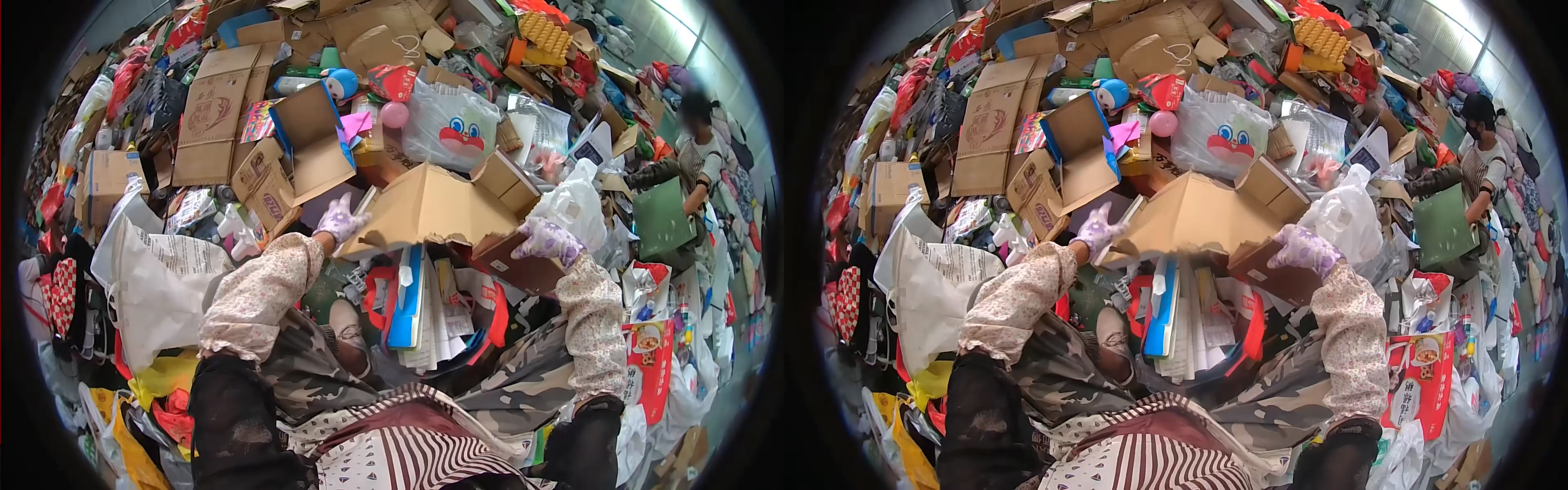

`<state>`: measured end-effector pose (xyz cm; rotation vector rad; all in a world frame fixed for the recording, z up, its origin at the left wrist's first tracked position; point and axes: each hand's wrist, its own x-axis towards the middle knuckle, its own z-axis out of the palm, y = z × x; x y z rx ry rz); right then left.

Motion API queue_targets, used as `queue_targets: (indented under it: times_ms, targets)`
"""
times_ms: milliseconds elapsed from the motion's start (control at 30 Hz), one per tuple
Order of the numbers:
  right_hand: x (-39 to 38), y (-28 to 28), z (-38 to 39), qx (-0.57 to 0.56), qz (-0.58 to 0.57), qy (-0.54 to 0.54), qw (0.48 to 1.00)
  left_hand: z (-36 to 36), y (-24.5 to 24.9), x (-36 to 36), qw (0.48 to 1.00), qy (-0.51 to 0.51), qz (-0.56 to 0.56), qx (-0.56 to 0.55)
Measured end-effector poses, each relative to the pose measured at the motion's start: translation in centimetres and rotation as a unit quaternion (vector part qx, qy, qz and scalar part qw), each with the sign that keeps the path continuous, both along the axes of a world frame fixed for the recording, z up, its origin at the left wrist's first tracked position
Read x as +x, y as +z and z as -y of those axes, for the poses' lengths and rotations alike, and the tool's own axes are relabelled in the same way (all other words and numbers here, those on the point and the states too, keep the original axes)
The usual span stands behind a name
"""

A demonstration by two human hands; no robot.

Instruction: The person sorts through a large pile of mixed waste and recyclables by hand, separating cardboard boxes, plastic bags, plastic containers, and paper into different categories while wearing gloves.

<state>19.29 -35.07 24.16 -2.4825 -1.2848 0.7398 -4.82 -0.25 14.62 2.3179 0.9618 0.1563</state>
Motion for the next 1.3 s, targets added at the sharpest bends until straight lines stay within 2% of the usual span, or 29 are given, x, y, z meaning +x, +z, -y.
queue_targets:
  times_ms: [67,100,133,233,300,333,367,400,433,467,500,533,567,600,633,700,767,800,867,900,967,1033,1067,1133,1167,1200,1233,1267,1300]
  targets:
    - [-0.1,-0.3,-1.0,-0.158,0.058,0.068,0.983,-1.3,-4.3,-0.4,0.97,0.065,-0.111,-0.205]
    - [-0.1,-0.8,-0.1,-0.088,0.07,0.073,0.991,-1.3,-7.1,-0.7,0.962,0.071,-0.129,-0.23]
    - [-0.8,0.3,-0.8,-0.148,0.038,0.078,0.985,-1.0,-10.1,-1.2,0.952,0.076,-0.149,-0.256]
    - [-0.4,0.0,-0.7,-0.167,0.013,0.081,0.983,-0.2,-19.2,-3.3,0.94,-0.044,-0.043,-0.335]
    - [-0.1,0.5,-0.4,-0.223,-0.032,0.069,0.972,2.8,-16.4,-2.4,0.839,0.187,0.029,-0.511]
    - [0.1,1.5,-0.2,-0.144,-0.068,0.097,0.983,2.4,-14.6,-1.8,0.84,0.181,0.032,-0.511]
    - [-0.2,3.1,0.3,-0.064,-0.105,0.124,0.985,1.6,-13.3,-1.2,0.971,-0.048,-0.095,-0.214]
    - [-0.8,6.2,-0.3,-0.03,-0.148,0.165,0.975,1.2,-11.5,-0.6,0.934,-0.267,-0.203,0.122]
    - [-0.8,6.2,-0.2,0.123,-0.301,0.125,0.937,2.4,-7.4,-0.8,0.995,-0.089,-0.046,-0.027]
    - [-1.4,7.3,-0.7,0.233,-0.377,0.112,0.889,3.5,-3.9,-0.9,0.974,0.095,0.113,-0.174]
    - [-3.6,9.2,-1.6,0.318,-0.413,0.078,0.85,3.3,-3.4,-0.6,0.965,0.107,0.152,-0.182]
    - [-4.6,9.9,-3.0,0.318,-0.236,0.111,0.911,3.0,-2.8,-0.2,0.956,0.119,0.191,-0.19]
    - [-5.6,8.7,-4.6,0.326,-0.102,0.143,0.929,3.9,-1.0,-0.1,0.957,0.106,0.22,-0.159]
    - [-7.7,7.7,-6.1,0.302,-0.044,0.172,0.937,5.3,1.5,-0.2,0.956,0.092,0.248,-0.127]
    - [-10.3,6.7,-7.6,0.232,0.065,0.223,0.945,6.3,3.2,-0.2,0.956,0.089,0.264,-0.096]
    - [-15.4,3.6,-11.2,-0.007,0.131,0.216,0.968,7.4,4.1,0.2,0.95,0.081,0.289,-0.087]
    - [-17.1,-2.8,-13.1,0.104,0.355,0.177,0.912,8.0,4.2,0.2,0.956,0.082,0.272,-0.071]
    - [-17.2,-4.6,-13.2,0.105,0.356,0.171,0.913,7.4,3.0,0.4,0.957,0.075,0.271,-0.068]
    - [-16.8,-6.3,-13.7,0.216,0.402,0.206,0.866,5.5,0.9,0.9,0.928,0.108,0.291,-0.204]
    - [-16.4,-6.4,-13.8,0.255,0.394,0.225,0.854,5.1,0.3,1.0,0.924,0.111,0.293,-0.218]
    - [-16.7,-6.6,-13.0,0.252,0.409,0.242,0.843,2.0,-5.5,0.6,0.914,0.085,0.329,-0.221]
    - [-16.4,-5.6,-12.6,0.239,0.424,0.269,0.831,2.8,-4.9,-0.8,0.961,-0.027,0.265,-0.067]
    - [-15.7,-6.1,-12.6,0.239,0.429,0.266,0.83,3.3,-4.5,-1.5,0.967,-0.075,0.242,0.015]
    - [-15.0,-7.9,-12.5,0.283,0.407,0.261,0.828,3.2,-5.1,-1.6,0.913,-0.165,0.275,0.254]
    - [-15.1,-6.4,-12.0,0.18,0.355,0.237,0.886,4.0,-3.9,-0.8,0.933,-0.006,0.343,-0.106]
    - [-14.8,-5.1,-11.2,0.176,0.355,0.234,0.888,5.0,-1.8,-0.1,0.806,0.154,0.353,-0.449]
    - [-14.1,-3.9,-10.2,0.203,0.265,0.217,0.918,4.9,-0.1,-0.4,0.814,0.169,0.337,-0.442]
    - [-13.2,-3.0,-9.0,0.229,0.171,0.194,0.939,3.6,-1.2,-0.5,0.807,0.158,0.364,-0.436]
    - [-12.0,-2.4,-7.7,0.215,0.179,0.169,0.945,3.2,-0.3,-1.0,0.778,0.183,0.372,-0.472]
